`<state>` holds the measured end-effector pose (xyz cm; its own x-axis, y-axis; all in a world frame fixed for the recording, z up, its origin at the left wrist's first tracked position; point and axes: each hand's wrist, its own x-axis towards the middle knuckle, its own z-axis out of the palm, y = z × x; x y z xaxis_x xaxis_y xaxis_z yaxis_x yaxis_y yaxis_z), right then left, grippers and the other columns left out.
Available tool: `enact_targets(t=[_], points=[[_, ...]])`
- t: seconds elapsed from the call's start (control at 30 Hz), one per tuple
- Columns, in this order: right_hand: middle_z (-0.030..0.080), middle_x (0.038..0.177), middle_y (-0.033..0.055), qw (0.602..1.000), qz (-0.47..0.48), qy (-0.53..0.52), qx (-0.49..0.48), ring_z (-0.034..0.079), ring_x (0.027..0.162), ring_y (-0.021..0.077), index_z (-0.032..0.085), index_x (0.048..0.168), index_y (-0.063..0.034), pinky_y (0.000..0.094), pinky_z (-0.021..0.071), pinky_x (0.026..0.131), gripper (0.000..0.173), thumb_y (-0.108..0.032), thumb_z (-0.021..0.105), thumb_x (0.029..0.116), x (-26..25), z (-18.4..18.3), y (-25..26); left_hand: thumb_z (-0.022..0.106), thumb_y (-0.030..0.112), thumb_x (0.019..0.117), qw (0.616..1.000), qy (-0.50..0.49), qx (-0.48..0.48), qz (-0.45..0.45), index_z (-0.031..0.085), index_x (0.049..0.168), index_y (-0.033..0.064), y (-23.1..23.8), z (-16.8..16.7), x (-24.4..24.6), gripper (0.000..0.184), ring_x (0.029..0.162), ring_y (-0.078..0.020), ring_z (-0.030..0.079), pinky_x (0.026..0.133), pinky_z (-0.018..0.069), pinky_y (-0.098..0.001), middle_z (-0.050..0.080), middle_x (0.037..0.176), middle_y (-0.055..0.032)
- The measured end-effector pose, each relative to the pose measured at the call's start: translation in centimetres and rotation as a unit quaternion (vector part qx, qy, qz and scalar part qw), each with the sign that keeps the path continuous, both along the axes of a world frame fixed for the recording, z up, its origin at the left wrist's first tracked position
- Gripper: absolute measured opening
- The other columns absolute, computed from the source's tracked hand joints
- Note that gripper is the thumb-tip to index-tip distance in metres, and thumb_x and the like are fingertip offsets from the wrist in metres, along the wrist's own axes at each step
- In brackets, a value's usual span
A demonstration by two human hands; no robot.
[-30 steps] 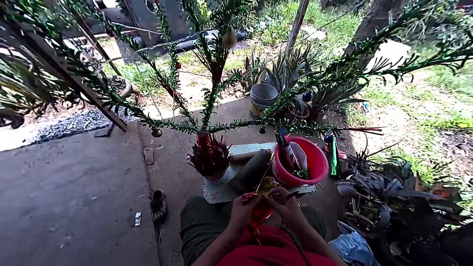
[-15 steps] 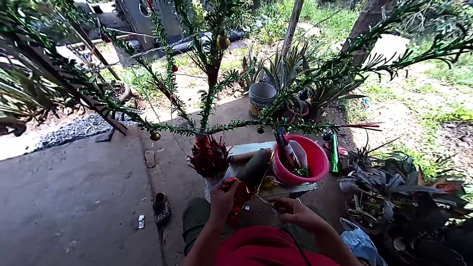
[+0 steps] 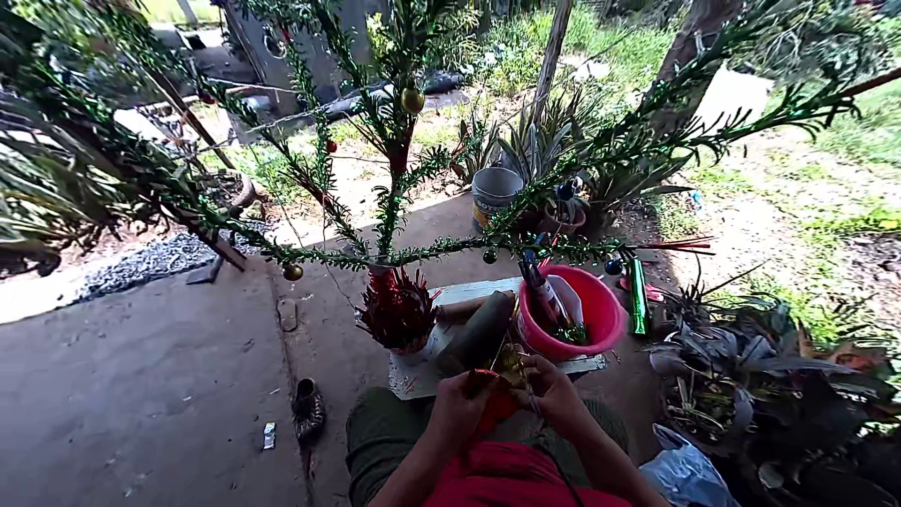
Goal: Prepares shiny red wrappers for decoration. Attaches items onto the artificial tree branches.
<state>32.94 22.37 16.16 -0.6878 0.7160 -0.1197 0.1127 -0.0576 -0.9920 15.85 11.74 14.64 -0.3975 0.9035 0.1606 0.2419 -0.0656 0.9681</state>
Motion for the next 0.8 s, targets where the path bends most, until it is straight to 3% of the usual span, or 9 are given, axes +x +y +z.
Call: enact_targets(t=[0.1, 0.2, 0.3, 0.37, 0.43, 0.5, 0.6, 0.8], points=[[0.075, 0.089, 0.0040, 0.995, 0.004, 0.049, -0.086, 0.072, 0.076, 0.0092, 0.055, 0.118, -0.0039, 0.0246, 0.0586, 0.070, 0.041, 0.000, 0.074, 0.0820, -0.1, -0.3, -0.1, 0.060, 0.012, 0.1007, 0.987, -0.155, -0.045, -0.013, 0.073, 0.093, 0.0066, -0.2, 1.0, -0.2, 0.015, 0.077, -0.0038, 0.070, 0.077, 0.0596, -0.0264, 0.073, 0.080, 0.0037], [0.075, 0.084, 0.0026, 0.993, -0.017, 0.067, -0.100, 0.070, 0.071, 0.0073, 0.056, 0.117, -0.0036, 0.0229, 0.0567, 0.067, 0.040, 0.003, 0.075, 0.0833, -0.7, -0.3, -0.3, 0.060, 0.011, 0.1010, 0.983, -0.179, -0.045, 0.009, 0.072, 0.091, 0.0067, 0.1, 1.7, -0.5, 0.017, 0.075, -0.0049, 0.070, 0.076, 0.0600, -0.0274, 0.072, 0.078, 0.0031], [0.074, 0.085, 0.0022, 0.997, -0.046, 0.052, -0.041, 0.071, 0.072, 0.0081, 0.056, 0.119, -0.0021, 0.0240, 0.0596, 0.069, 0.044, -0.003, 0.080, 0.0829, -1.0, -0.2, -0.2, 0.063, 0.012, 0.0989, 0.996, -0.061, -0.021, 0.062, 0.074, 0.089, 0.0060, 0.5, 2.1, -1.4, 0.016, 0.071, 0.0020, 0.066, 0.072, 0.0570, -0.0208, 0.071, 0.076, 0.0062], [0.073, 0.086, 0.0009, 0.998, -0.049, 0.007, 0.032, 0.070, 0.073, 0.0065, 0.061, 0.122, -0.0040, 0.0232, 0.0586, 0.068, 0.050, -0.019, 0.086, 0.0803, -0.6, -0.4, 0.1, 0.064, 0.017, 0.0988, 0.992, 0.058, 0.002, 0.111, 0.074, 0.089, 0.0043, 0.9, 2.0, -2.3, 0.019, 0.068, 0.0058, 0.062, 0.068, 0.0527, -0.0163, 0.069, 0.074, 0.0059], [0.073, 0.094, 0.0005, 0.991, -0.029, -0.067, 0.113, 0.069, 0.081, 0.0056, 0.065, 0.127, -0.0081, 0.0247, 0.0583, 0.075, 0.060, -0.036, 0.087, 0.0778, 0.1, -0.3, 0.3, 0.063, 0.018, 0.0987, 0.980, 0.129, 0.022, 0.149, 0.075, 0.089, 0.0028, 1.2, 2.2, -3.2, 0.022, 0.066, 0.0056, 0.061, 0.066, 0.0518, -0.0155, 0.069, 0.073, 0.0030], [0.071, 0.104, 0.0039, 0.974, -0.010, -0.116, 0.193, 0.066, 0.092, 0.0107, 0.067, 0.132, -0.0102, 0.0311, 0.0552, 0.084, 0.067, -0.045, 0.085, 0.0774, 0.9, -0.5, 0.5, 0.063, 0.017, 0.0986, 0.970, 0.167, 0.030, 0.171, 0.075, 0.090, 0.0024, 1.4, 2.4, -3.9, 0.021, 0.066, 0.0040, 0.062, 0.066, 0.0524, -0.0162, 0.070, 0.074, 0.0008], [0.070, 0.107, 0.0088, 0.948, -0.004, -0.160, 0.276, 0.064, 0.099, 0.0226, 0.068, 0.133, -0.0127, 0.0438, 0.0536, 0.089, 0.069, -0.050, 0.084, 0.0770, 1.3, -1.2, 0.2, 0.063, 0.019, 0.0985, 0.964, 0.183, 0.033, 0.192, 0.075, 0.088, 0.0026, 1.5, 2.5, -4.3, 0.023, 0.064, 0.0032, 0.060, 0.063, 0.0509, -0.0171, 0.068, 0.071, 0.0009], [0.071, 0.109, 0.0091, 0.954, 0.030, -0.174, 0.242, 0.065, 0.098, 0.0201, 0.068, 0.135, -0.0145, 0.0401, 0.0546, 0.086, 0.067, -0.047, 0.084, 0.0788, 0.8, -1.2, -0.1, 0.063, 0.020, 0.0991, 0.982, 0.097, 0.027, 0.161, 0.074, 0.085, 0.0053, 1.4, 3.0, -3.9, 0.023, 0.060, 0.0072, 0.056, 0.060, 0.0479, -0.0147, 0.065, 0.067, 0.0076]])
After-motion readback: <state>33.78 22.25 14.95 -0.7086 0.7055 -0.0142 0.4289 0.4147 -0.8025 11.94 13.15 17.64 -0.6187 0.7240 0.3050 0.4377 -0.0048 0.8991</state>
